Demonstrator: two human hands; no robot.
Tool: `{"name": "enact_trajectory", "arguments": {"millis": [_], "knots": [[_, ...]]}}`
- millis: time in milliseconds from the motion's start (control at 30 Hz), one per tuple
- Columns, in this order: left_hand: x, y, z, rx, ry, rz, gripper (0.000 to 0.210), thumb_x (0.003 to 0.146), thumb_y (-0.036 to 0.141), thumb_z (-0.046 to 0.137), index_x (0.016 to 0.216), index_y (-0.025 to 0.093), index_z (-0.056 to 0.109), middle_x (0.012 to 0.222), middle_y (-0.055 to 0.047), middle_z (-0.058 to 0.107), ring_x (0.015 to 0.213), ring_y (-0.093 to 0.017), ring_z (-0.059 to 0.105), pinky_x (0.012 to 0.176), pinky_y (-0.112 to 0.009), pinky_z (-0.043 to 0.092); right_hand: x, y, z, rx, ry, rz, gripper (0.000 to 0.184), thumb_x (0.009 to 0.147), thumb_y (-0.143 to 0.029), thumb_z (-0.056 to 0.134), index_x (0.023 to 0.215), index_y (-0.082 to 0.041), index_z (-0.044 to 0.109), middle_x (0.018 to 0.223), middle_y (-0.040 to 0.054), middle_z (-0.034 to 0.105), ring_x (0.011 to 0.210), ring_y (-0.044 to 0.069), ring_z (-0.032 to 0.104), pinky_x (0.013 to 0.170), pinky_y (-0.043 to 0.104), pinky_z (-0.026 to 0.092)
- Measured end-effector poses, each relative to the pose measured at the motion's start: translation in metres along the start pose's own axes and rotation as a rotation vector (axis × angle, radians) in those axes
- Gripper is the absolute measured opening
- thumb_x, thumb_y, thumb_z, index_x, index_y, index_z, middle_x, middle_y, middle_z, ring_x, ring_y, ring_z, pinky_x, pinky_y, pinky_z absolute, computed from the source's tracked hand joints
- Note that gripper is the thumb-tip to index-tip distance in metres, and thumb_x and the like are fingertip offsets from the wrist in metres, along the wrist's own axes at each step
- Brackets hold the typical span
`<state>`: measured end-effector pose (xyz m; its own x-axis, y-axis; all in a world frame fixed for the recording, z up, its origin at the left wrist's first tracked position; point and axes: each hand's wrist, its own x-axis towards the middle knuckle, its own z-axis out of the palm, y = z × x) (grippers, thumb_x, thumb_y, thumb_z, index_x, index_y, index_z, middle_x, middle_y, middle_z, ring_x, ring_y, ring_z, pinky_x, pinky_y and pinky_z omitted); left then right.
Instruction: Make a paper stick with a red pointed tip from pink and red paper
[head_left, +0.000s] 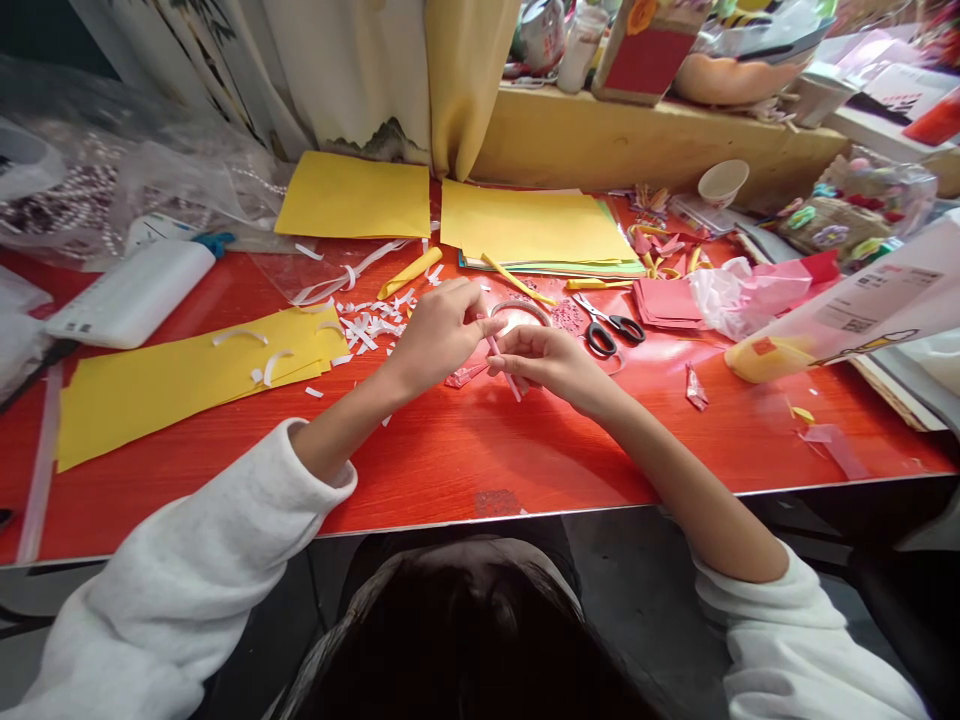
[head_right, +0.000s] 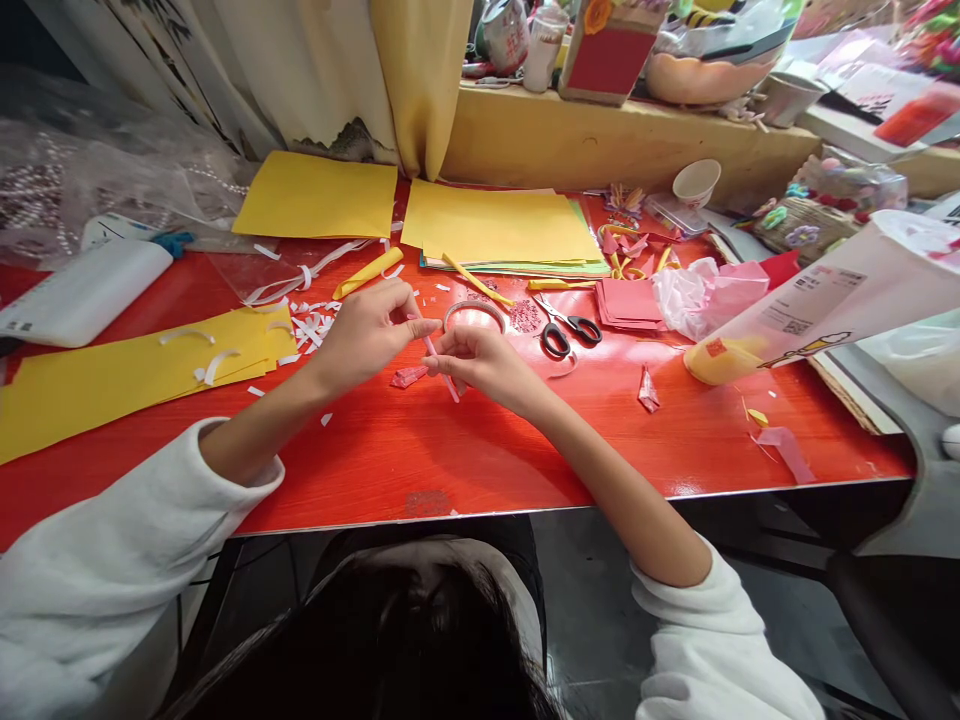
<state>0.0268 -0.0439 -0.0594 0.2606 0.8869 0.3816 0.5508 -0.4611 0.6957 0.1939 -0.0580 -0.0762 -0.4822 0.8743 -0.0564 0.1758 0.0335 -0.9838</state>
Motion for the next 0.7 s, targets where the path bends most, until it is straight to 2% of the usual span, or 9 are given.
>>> {"name": "enact_trajectory", "arguments": {"millis": [133,267,367,467,700], "knots": [[0.0,-0.001,0.0,-0.063,-0.036,-0.019,0.024,0.075,0.019,0.063,0.058,0.016,0.047,0.062,0.003,0.048,0.061,-0.01,0.04,0.059,-0.025,0.03,0.0,-0.003,-0.001,-0.033,0.027,0.058,0.031,0.073,-0.04,0.071,0.068,-0.014,0.056,0.061,-0.0008,0.059,0.043,0.004,0.045,0.043,0.022,0.036],[0.002,-0.005,0.0,-0.296,-0.042,-0.129,0.03,0.077,0.024,0.062,0.054,0.016,0.045,0.054,0.004,0.04,0.054,-0.007,0.034,0.054,-0.024,0.026,-0.001,-0.008,-0.003,-0.044,0.037,0.057,0.03,0.073,-0.04,0.071,0.07,-0.014,0.057,0.063,0.0004,0.06,0.046,0.005,0.044,0.043,0.022,0.032],[0.004,-0.008,-0.001,-0.403,-0.094,-0.157,0.031,0.078,0.027,0.062,0.053,0.015,0.049,0.054,0.003,0.045,0.054,-0.007,0.039,0.054,-0.024,0.029,-0.002,-0.009,-0.005,-0.061,0.03,0.054,0.031,0.073,-0.04,0.071,0.071,-0.014,0.057,0.063,0.0007,0.06,0.048,0.005,0.042,0.045,0.022,0.03],[0.005,-0.01,-0.003,-0.367,-0.132,-0.153,0.033,0.08,0.036,0.061,0.056,0.014,0.056,0.056,0.001,0.049,0.056,-0.009,0.044,0.056,-0.024,0.032,-0.001,-0.007,-0.007,-0.074,0.037,0.05,0.03,0.073,-0.04,0.071,0.071,-0.014,0.056,0.062,0.0002,0.059,0.049,0.005,0.042,0.046,0.022,0.028],[0.004,-0.006,-0.008,-0.062,-0.047,-0.086,0.042,0.085,0.045,0.053,0.054,0.017,0.054,0.053,0.001,0.047,0.055,-0.011,0.044,0.057,-0.026,0.033,-0.001,-0.006,-0.012,-0.069,-0.002,0.033,0.03,0.073,-0.04,0.071,0.07,-0.016,0.053,0.062,-0.0008,0.058,0.051,0.006,0.042,0.046,0.023,0.026]]}}
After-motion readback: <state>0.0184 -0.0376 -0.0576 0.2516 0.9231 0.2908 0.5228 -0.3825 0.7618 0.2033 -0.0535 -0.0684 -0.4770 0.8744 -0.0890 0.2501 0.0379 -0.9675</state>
